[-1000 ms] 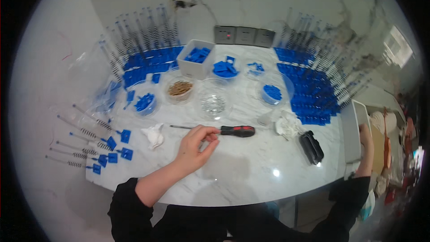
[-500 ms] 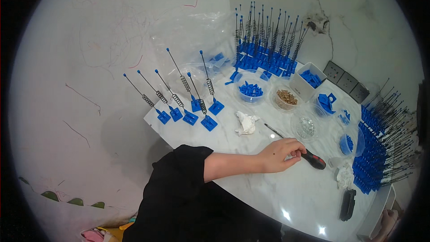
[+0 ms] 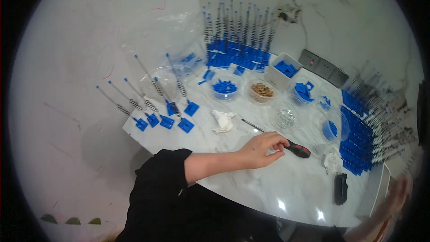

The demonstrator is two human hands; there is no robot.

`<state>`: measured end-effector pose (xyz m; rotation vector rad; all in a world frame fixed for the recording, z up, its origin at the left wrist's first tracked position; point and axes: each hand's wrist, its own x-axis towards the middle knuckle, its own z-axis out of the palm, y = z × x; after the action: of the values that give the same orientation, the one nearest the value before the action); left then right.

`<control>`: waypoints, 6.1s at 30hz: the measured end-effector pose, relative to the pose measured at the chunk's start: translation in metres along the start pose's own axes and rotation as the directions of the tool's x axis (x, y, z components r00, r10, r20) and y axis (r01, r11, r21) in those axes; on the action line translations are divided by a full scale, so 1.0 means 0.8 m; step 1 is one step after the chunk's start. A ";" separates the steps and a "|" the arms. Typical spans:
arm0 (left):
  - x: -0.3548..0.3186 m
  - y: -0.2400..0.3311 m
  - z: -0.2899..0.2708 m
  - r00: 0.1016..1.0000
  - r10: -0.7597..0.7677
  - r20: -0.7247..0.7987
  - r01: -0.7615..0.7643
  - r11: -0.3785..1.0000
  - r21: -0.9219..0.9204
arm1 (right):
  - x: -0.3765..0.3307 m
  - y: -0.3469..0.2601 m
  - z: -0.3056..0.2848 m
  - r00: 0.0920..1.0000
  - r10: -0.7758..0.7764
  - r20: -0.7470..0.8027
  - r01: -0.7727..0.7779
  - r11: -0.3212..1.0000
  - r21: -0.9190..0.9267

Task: Assembling small lighting components by gluing parts onto a wire and into a plastic housing.

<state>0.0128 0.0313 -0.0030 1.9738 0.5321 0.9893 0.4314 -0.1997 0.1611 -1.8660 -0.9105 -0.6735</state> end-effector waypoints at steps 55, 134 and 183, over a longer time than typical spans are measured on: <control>-0.016 0.007 -0.038 0.858 -0.514 0.007 0.274 0.446 -0.852 | 0.012 0.261 0.023 0.650 0.516 0.558 -0.251 0.839 -0.483; -0.006 0.009 -0.057 0.732 -0.502 -0.461 0.384 0.862 -0.329 | -0.226 -0.192 0.213 0.108 -0.518 0.849 -0.538 0.688 0.488; -0.028 0.031 -0.028 0.898 -0.423 0.124 0.408 0.693 -0.594 | -0.040 -0.103 0.369 0.277 -0.075 0.958 0.224 0.974 0.012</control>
<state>-0.0182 0.0138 0.0153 1.1854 0.5549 0.7604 0.3675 0.0817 0.0525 -2.2836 -1.8697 0.4977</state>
